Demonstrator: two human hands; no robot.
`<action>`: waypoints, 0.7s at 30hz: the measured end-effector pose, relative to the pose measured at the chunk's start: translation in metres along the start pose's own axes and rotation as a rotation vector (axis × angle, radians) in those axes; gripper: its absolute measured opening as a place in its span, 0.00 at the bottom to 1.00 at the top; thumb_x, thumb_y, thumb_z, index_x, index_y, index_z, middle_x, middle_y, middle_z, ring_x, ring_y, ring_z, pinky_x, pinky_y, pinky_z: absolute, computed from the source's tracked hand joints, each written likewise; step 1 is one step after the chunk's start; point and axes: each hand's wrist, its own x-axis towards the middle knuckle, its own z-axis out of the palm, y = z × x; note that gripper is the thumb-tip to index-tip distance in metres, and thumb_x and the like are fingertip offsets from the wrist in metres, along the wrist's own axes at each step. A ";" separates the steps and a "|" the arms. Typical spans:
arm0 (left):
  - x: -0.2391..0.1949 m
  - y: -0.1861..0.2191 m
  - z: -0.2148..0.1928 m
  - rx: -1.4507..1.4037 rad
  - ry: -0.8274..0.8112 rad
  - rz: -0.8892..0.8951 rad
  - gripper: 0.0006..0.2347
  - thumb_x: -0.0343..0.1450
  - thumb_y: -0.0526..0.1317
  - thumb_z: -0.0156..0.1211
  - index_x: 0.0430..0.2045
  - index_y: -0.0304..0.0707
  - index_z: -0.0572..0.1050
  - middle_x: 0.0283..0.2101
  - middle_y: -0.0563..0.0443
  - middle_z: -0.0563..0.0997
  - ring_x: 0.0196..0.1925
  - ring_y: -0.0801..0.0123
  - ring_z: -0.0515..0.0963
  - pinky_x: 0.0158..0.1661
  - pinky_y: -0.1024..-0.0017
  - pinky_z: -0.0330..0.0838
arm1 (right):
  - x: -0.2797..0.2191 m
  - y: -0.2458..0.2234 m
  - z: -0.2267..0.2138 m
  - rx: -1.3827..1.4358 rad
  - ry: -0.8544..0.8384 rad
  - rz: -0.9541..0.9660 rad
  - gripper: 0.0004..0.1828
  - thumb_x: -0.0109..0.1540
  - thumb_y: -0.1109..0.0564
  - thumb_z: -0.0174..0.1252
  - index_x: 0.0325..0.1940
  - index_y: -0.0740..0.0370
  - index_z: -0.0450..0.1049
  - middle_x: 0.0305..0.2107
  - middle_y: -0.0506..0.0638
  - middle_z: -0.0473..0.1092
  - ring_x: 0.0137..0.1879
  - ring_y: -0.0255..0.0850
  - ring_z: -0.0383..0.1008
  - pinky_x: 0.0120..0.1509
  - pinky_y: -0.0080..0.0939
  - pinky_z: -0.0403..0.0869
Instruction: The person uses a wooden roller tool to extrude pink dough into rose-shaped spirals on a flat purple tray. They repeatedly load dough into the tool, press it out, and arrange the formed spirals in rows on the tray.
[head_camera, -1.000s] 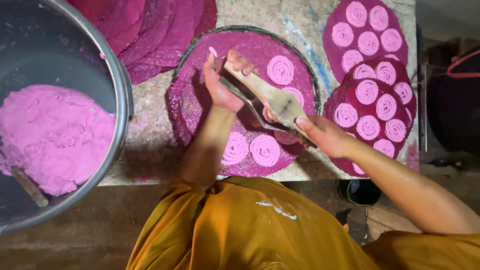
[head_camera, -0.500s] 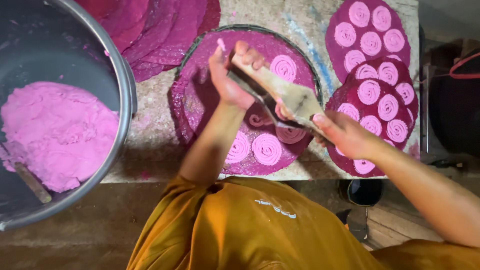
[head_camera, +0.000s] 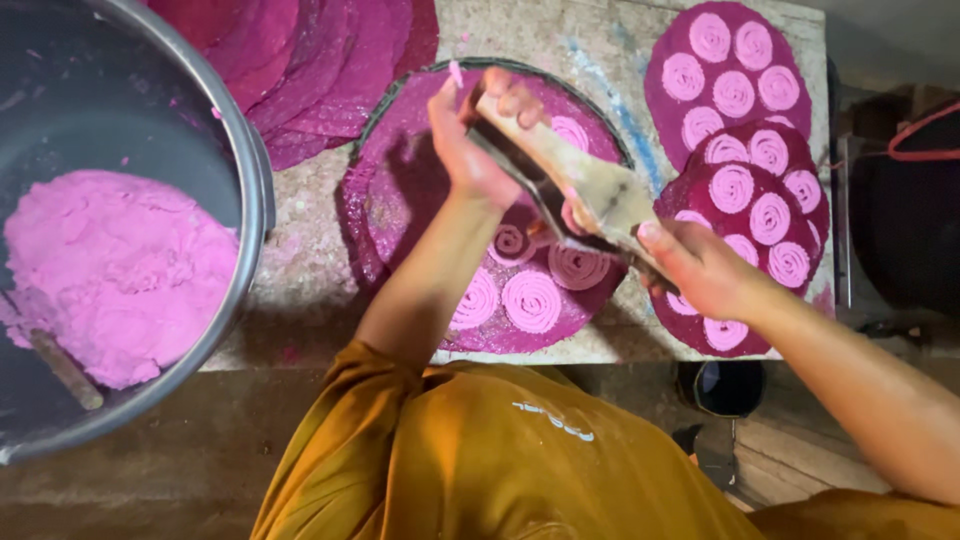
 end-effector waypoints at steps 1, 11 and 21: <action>0.006 0.000 0.002 0.013 -0.002 0.003 0.18 0.72 0.58 0.44 0.27 0.43 0.67 0.25 0.55 0.68 0.31 0.66 0.69 0.37 0.67 0.66 | 0.004 -0.001 -0.001 0.041 0.022 -0.006 0.38 0.67 0.29 0.35 0.36 0.64 0.74 0.22 0.48 0.72 0.30 0.37 0.73 0.36 0.40 0.72; -0.011 0.023 0.005 0.032 0.114 0.022 0.20 0.73 0.59 0.40 0.25 0.43 0.66 0.23 0.56 0.67 0.28 0.66 0.68 0.33 0.66 0.65 | 0.003 -0.002 0.023 0.236 -0.077 0.054 0.35 0.66 0.30 0.35 0.36 0.63 0.72 0.20 0.49 0.70 0.26 0.38 0.71 0.31 0.41 0.71; 0.027 0.021 0.008 0.031 0.037 0.032 0.20 0.73 0.57 0.42 0.24 0.39 0.67 0.22 0.54 0.66 0.26 0.66 0.66 0.32 0.68 0.63 | 0.025 -0.007 0.020 0.086 0.138 -0.088 0.36 0.67 0.29 0.35 0.37 0.62 0.74 0.19 0.48 0.71 0.25 0.35 0.74 0.30 0.38 0.74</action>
